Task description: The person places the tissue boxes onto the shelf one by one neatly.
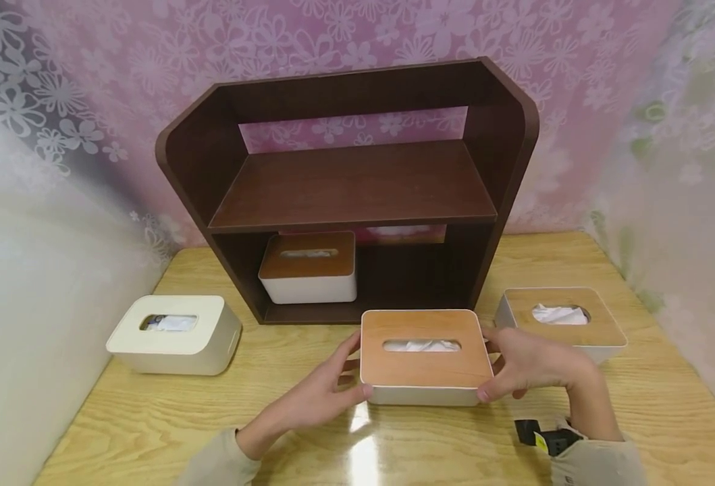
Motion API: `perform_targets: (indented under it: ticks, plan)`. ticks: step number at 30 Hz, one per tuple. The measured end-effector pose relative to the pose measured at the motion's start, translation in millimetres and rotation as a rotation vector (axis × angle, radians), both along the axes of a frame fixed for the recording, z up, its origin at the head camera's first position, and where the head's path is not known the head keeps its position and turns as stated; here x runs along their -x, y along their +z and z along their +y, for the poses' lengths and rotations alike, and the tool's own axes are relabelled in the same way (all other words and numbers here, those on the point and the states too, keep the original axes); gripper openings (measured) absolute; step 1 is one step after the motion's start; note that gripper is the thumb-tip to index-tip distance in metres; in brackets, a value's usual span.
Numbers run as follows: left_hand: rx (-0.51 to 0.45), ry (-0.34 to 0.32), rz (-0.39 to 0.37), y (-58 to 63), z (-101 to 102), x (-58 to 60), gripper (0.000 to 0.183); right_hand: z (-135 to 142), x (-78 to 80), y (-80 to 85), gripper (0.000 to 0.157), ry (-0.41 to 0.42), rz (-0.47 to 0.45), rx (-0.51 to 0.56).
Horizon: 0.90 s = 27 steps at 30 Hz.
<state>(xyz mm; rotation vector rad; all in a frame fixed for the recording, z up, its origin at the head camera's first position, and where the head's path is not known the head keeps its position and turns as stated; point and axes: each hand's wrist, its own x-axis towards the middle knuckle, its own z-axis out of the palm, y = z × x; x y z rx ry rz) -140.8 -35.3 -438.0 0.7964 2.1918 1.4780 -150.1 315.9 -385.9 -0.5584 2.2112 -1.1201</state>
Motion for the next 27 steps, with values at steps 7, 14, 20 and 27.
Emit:
perform_targets:
  ticks: [7,14,20,27]
  plan:
    - [0.005,0.004,-0.008,1.2,0,-0.1,0.083,0,0.6,-0.2,0.077,0.024,0.048,0.02]
    - [-0.035,-0.011,-0.008,1.5,-4,1.7,0.084,-8,0.3,2.4,0.082,0.003,0.114,-0.009]
    - [-0.065,-0.008,0.012,-0.8,-5,5.9,0.084,-14,0.8,5.4,0.092,-0.034,0.127,0.015]
    - [-0.055,0.011,-0.001,-3.5,-7,12.6,0.084,-18,2.3,4.8,0.094,-0.096,0.179,-0.059]
